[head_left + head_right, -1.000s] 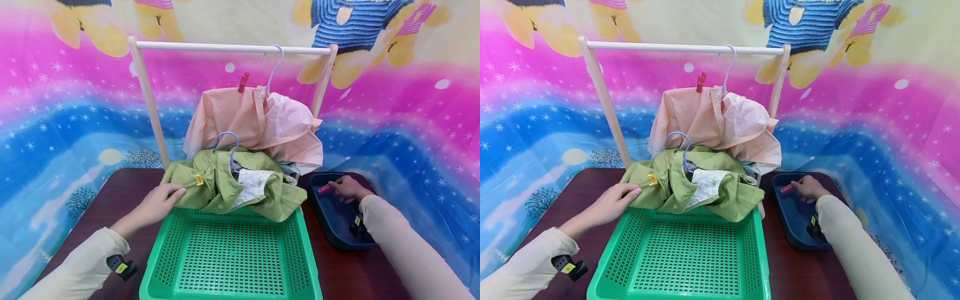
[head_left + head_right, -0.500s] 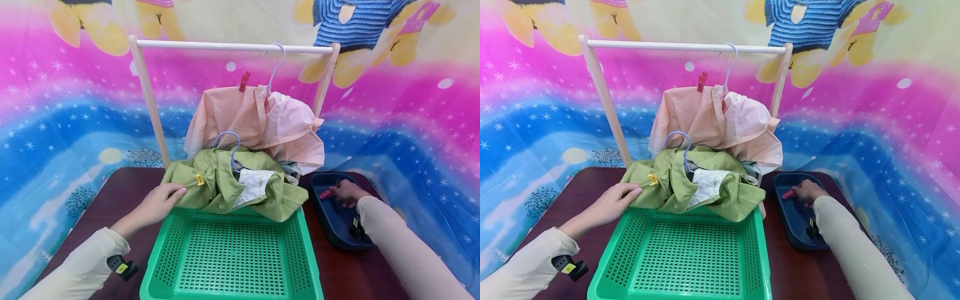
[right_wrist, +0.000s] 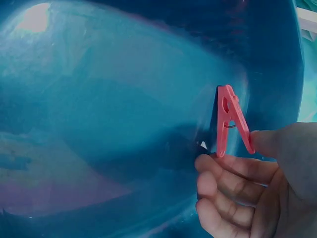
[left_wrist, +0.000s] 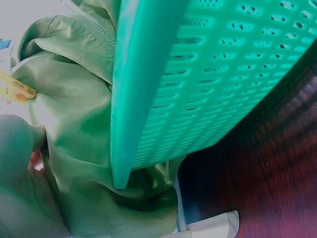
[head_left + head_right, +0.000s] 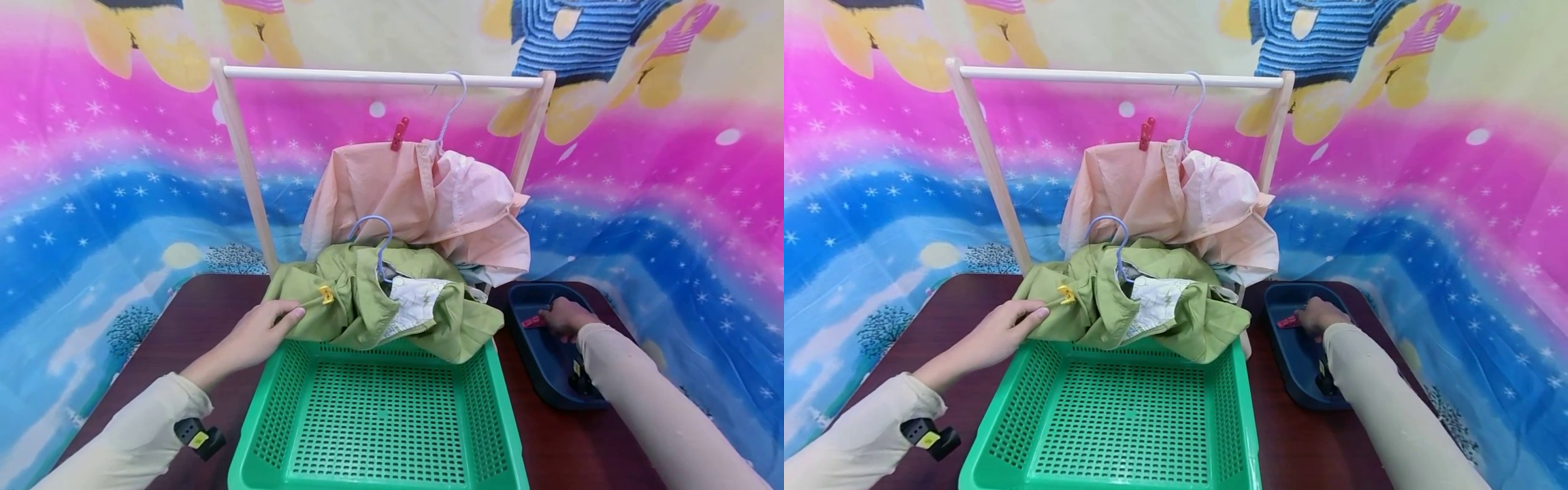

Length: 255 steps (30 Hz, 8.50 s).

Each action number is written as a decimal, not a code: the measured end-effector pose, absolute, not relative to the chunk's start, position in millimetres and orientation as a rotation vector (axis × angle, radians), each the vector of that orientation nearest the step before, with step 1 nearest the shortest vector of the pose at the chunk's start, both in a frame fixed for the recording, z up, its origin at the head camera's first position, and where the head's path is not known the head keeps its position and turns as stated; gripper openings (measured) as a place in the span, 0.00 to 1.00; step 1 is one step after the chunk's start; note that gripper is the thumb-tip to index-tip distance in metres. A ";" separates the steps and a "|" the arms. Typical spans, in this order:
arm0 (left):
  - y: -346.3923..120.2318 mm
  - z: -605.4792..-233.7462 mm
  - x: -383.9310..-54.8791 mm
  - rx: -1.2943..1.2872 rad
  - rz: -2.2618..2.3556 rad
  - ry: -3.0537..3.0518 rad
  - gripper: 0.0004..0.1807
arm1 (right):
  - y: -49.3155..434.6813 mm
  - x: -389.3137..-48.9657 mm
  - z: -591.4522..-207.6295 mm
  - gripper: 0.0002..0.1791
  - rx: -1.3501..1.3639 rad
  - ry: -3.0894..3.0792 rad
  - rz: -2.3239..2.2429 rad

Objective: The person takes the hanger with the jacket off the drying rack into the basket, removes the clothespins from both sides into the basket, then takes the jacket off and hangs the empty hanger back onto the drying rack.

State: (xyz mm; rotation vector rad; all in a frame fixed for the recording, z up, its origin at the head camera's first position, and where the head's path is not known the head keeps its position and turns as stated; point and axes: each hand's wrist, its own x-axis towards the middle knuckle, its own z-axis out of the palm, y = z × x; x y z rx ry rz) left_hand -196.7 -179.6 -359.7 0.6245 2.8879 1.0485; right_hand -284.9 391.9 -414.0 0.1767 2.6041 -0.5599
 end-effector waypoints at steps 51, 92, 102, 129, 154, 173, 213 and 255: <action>-179.9 -358.8 -195.5 0.603 1.044 2.894 0.24 | 365.6 -244.8 -344.5 0.37 -0.133 2.992 -0.473; -178.5 -360.4 -196.2 0.610 1.059 2.894 0.24 | 264.3 -177.8 -296.9 0.14 -0.578 3.267 -0.516; -179.4 -359.9 -195.4 0.601 1.042 2.899 0.24 | 235.0 -168.3 -294.1 0.12 -0.736 3.256 -0.543; -178.0 -360.2 -196.0 0.587 1.025 2.909 0.23 | 164.0 -165.2 -298.8 0.11 -1.261 3.194 -0.550; -179.5 -358.7 -196.4 0.595 1.027 2.892 0.24 | 104.9 -171.1 -293.2 0.14 -1.527 3.100 -0.662; -179.4 -359.3 -199.2 0.575 1.030 2.881 0.24 | 71.0 -198.1 -288.4 0.23 -1.421 3.076 -0.554; -179.1 -358.2 -196.7 0.562 1.032 2.876 0.24 | 48.7 -194.5 -270.9 0.03 -1.469 3.167 -0.125; -179.5 -358.5 -194.3 0.576 0.999 2.913 0.23 | 127.9 -172.4 -278.9 0.14 -1.220 2.925 -1.179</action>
